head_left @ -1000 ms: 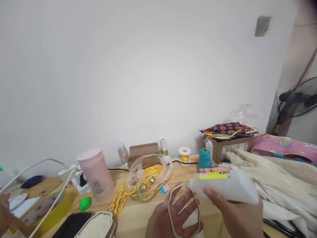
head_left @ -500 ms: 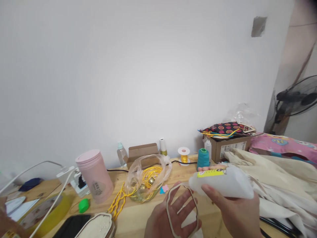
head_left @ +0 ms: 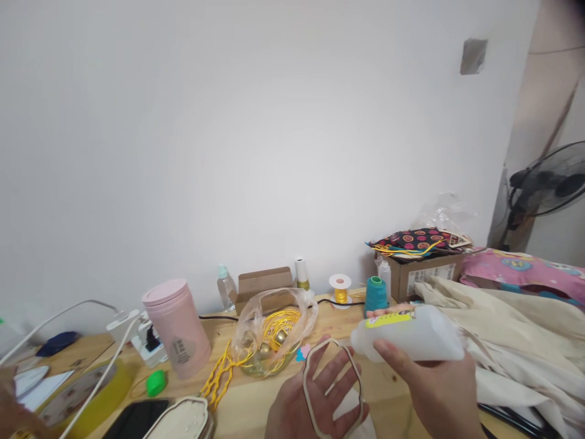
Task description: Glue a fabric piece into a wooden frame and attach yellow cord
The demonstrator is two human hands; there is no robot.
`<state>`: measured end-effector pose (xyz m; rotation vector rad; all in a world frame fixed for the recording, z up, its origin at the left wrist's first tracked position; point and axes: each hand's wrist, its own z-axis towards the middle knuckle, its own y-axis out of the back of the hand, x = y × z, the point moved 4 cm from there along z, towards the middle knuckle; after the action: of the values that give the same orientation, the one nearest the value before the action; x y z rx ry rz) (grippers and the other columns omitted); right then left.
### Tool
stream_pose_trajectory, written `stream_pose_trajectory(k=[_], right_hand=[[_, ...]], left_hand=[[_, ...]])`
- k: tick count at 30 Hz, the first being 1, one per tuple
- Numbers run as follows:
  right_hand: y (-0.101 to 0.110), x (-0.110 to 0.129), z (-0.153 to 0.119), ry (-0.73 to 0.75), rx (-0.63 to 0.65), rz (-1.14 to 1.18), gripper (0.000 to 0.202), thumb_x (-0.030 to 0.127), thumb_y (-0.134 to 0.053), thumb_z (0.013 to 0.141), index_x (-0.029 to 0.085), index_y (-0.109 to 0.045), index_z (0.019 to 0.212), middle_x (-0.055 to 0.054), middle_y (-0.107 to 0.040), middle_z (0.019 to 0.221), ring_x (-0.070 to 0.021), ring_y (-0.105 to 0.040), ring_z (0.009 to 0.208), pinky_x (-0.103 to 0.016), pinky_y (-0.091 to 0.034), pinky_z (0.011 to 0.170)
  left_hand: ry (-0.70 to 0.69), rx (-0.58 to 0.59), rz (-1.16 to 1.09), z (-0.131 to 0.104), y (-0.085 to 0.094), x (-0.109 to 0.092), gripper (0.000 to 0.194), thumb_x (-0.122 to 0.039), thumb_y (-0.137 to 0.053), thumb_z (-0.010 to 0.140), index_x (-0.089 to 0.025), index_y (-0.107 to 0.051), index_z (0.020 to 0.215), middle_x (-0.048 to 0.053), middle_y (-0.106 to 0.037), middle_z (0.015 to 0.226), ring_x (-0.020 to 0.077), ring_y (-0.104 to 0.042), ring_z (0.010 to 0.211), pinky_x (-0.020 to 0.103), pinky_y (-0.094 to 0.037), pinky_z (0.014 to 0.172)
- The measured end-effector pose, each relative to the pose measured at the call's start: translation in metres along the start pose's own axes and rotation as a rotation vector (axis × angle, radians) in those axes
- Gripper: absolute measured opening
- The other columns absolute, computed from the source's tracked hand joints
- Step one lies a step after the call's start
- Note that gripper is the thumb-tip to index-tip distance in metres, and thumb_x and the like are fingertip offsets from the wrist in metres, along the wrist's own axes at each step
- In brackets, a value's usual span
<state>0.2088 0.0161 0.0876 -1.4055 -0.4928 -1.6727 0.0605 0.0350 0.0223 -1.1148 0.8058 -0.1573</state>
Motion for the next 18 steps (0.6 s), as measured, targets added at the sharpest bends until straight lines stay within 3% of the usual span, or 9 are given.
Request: stream_pose_trajectory(k=[6,10,18], right_hand=[[0.001,-0.003,-0.002,0.074,-0.018,0.000,0.029,0.033,-0.072,0.046,0.017,-0.056,0.064,0.001,-0.061,0.050,-0.0174,-0.059,0.052,-0.022,-0.050,0.048],[0.003,-0.008,-0.003,0.076,-0.053,-0.020,0.028,0.031,-0.073,0.043,0.017,-0.055,0.058,0.004,-0.054,0.041,-0.0167,-0.057,0.046,-0.021,-0.046,0.040],[0.004,-0.010,-0.003,0.047,-0.053,0.025,0.030,0.031,-0.073,0.044,0.017,-0.055,0.063,0.003,-0.057,0.044,-0.0171,-0.058,0.048,-0.020,-0.049,0.042]], left_hand=[[-0.025,0.018,-0.006,-0.001,-0.001,-0.003,0.042,-0.037,-0.054,0.067,-0.027,-0.055,0.108,0.006,-0.052,0.120,0.0243,-0.040,0.114,0.046,-0.023,0.093],[0.005,0.008,-0.032,-0.002,-0.001,0.000,0.042,-0.038,-0.055,0.066,-0.027,-0.056,0.107,0.005,-0.050,0.122,0.0230,-0.040,0.113,0.045,-0.024,0.093],[0.027,-0.022,-0.035,0.000,0.000,0.005,0.042,-0.037,-0.056,0.065,-0.027,-0.056,0.106,0.005,-0.053,0.118,0.0235,-0.042,0.111,0.045,-0.027,0.091]])
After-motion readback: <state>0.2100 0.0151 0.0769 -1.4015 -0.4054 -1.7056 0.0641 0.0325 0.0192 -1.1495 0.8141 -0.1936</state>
